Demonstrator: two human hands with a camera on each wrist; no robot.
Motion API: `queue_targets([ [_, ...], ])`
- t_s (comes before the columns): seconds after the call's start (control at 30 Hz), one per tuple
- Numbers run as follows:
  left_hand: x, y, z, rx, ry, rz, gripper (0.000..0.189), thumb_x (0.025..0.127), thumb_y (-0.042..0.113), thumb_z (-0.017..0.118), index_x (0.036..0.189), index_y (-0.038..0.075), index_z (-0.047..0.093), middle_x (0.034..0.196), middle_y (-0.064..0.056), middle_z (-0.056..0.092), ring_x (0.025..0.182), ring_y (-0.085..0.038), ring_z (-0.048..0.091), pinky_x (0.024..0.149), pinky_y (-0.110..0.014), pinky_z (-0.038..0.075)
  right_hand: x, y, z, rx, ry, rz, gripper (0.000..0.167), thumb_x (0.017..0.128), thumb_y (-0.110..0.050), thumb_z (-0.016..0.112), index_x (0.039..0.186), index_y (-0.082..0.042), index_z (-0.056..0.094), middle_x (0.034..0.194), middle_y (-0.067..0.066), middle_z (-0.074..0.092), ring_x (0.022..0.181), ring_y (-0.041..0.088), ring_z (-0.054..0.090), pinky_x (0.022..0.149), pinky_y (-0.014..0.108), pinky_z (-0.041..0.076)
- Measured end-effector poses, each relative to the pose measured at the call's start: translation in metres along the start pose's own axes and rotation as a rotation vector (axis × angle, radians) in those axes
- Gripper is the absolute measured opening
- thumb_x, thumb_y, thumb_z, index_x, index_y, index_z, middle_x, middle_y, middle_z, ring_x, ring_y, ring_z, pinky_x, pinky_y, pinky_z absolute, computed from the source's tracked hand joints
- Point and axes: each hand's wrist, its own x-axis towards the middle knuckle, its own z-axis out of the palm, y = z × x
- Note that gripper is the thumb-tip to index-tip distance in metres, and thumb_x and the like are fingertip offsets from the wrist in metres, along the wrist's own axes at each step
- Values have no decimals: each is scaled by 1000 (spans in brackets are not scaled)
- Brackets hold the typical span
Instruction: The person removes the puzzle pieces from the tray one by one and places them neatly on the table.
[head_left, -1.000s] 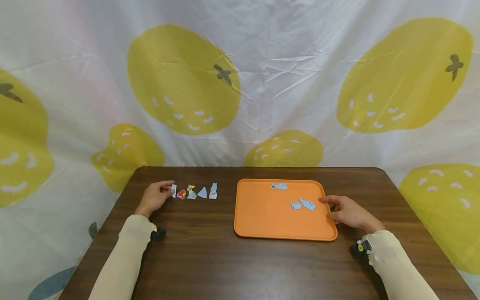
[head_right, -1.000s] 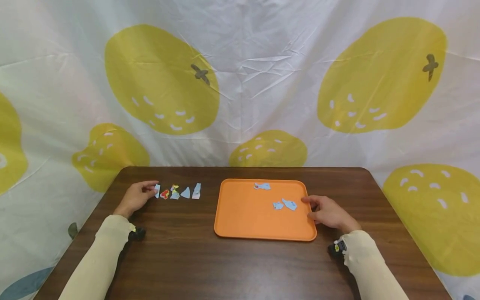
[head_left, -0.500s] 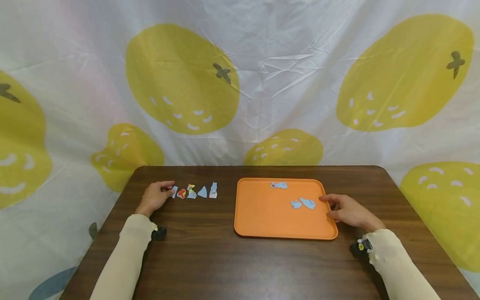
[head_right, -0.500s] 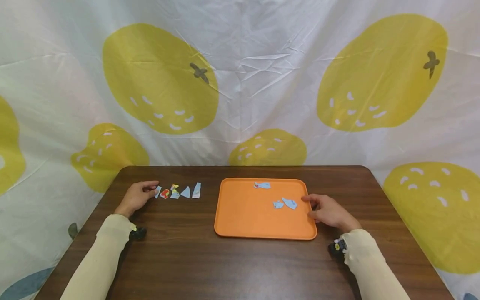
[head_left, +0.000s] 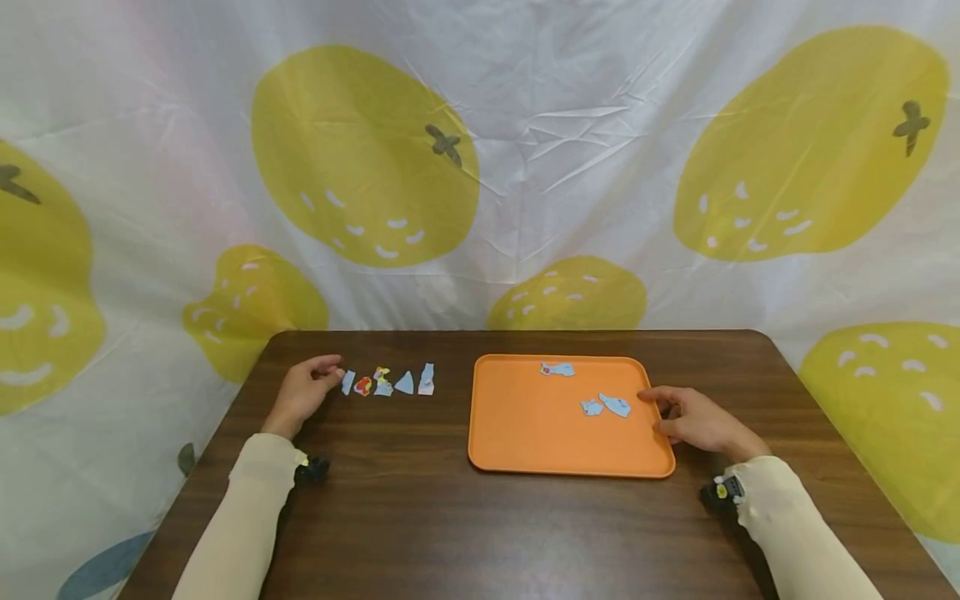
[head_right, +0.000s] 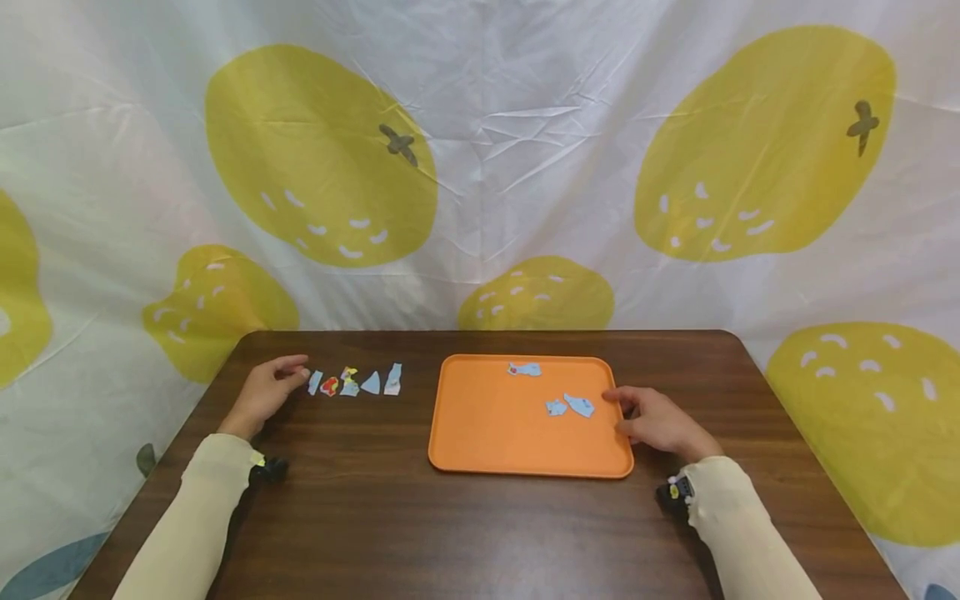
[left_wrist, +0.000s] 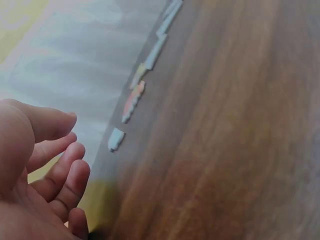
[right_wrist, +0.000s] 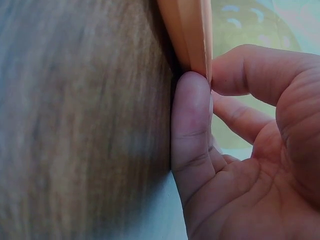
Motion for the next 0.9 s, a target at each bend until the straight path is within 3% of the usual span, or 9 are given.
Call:
queue_targets([
  [0.13, -3, 5, 0, -34, 5, -16, 44, 107, 20, 64, 145, -1, 61, 133, -24, 66, 125, -34, 59, 101, -36, 45, 0, 1, 0, 2, 1, -2, 62, 89, -1, 70, 148, 8, 53, 109, 18, 65, 78, 15, 64, 68, 30, 61],
  [0.4, -7, 18, 8, -110, 5, 11, 48, 105, 23, 68, 146, 0, 60, 133, -24, 66, 118, -28, 60, 84, -16, 46, 1, 0, 0, 7, -5, -1, 63, 90, -2, 71, 149, 7, 52, 112, 18, 65, 81, 17, 64, 70, 30, 61],
  [0.63, -7, 37, 21, -166, -33, 51, 49, 104, 24, 70, 146, 1, 60, 132, -21, 65, 115, -26, 60, 83, -17, 47, -1, -1, -1, 3, -8, 2, 63, 91, -3, 71, 150, 6, 52, 114, 18, 65, 83, 18, 64, 71, 30, 61],
  [0.9, -9, 61, 43, -160, -83, 93, 48, 103, 26, 71, 145, 5, 62, 131, -18, 66, 113, -26, 61, 83, -22, 51, -3, -1, -1, 16, -13, 8, 62, 93, -5, 70, 151, 5, 51, 118, 20, 63, 87, 20, 64, 72, 31, 61],
])
